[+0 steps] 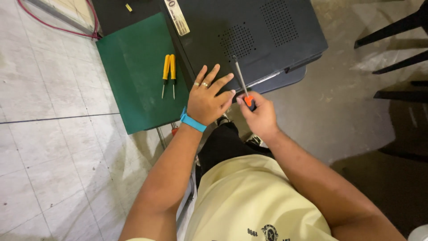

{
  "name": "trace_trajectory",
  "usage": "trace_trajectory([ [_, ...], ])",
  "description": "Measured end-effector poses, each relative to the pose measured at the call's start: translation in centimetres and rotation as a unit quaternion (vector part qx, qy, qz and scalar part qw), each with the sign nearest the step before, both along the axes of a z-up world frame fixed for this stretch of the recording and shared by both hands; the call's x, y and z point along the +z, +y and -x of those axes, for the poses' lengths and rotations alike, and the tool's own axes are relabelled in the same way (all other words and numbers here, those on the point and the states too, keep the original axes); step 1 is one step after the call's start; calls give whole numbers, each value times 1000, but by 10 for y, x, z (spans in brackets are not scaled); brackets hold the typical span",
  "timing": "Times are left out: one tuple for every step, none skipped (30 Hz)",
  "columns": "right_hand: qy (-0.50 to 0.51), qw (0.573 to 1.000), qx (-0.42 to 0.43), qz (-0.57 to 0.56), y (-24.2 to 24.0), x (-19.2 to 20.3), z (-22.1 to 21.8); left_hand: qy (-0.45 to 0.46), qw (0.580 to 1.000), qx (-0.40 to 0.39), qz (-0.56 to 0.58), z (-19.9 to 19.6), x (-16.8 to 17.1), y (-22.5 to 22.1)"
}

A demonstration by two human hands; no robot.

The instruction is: The person is finishing internal adjustments and then placing and screwing the side panel onto a desktop computer case.

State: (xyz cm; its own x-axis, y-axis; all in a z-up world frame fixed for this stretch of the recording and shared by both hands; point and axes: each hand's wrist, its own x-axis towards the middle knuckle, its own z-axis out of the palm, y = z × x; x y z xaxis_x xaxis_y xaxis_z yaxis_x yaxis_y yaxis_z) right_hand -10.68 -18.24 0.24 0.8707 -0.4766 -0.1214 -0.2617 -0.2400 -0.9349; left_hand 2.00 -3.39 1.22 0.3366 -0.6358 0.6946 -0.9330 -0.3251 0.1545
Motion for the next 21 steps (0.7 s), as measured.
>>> trace_trajectory([
  [1,1000,-2,-3,1,1,0,-10,1000,1,1,0,0,0],
  [-2,1000,-4,-2,0,1,-1,-22,1000,2,5,-1,0,-3],
  [-6,1000,-4,3,0,8,-3,-26,1000,1,10,-1,-1,-4],
  [-13,1000,-13,1,1,15,-5,-27,1000,4,11,0,-1,-3],
  [-19,1000,-23,0,2,21,-6,-27,1000,6,12,0,-2,-3],
  [-21,1000,-22,1,2,17,-10,-28,1000,7,13,0,-1,-4],
  [-9,999,-35,-23,2,13,-13,-18,1000,6,15,-1,0,-4],
  [3,998,-49,-48,4,9,-16,-7,1000,5,17,0,1,-3],
  [2,998,-49,-48,5,10,-16,-8,1000,5,18,0,1,-2],
  [10,995,-54,-89,4,12,-16,6,1000,1,19,-1,1,-1],
  [18,990,-59,-130,4,14,-17,19,1000,-4,19,-2,1,0],
  [17,990,-56,-130,5,17,-17,17,1000,-2,20,-2,2,0],
  [19,986,-56,-155,6,20,-16,30,999,-4,15,-1,3,1],
  [22,982,-57,-180,7,23,-14,44,999,-7,10,1,3,2],
  [22,982,-55,-181,9,28,-11,44,999,-5,10,6,4,4],
  [19,976,-54,-209,9,33,-10,51,999,-8,-2,8,5,5],
  [15,970,-52,-238,10,39,-9,59,998,-11,-13,11,6,5],
  [15,970,-51,-238,6,38,-5,59,998,-9,-13,14,11,5],
  [23,966,-43,-255,3,37,-1,53,999,-12,-5,17,14,6],
  [29,961,-34,-274,0,35,2,46,999,-15,1,19,19,6],
  [29,961,-32,-274,0,36,2,45,999,-13,1,18,21,6],
])
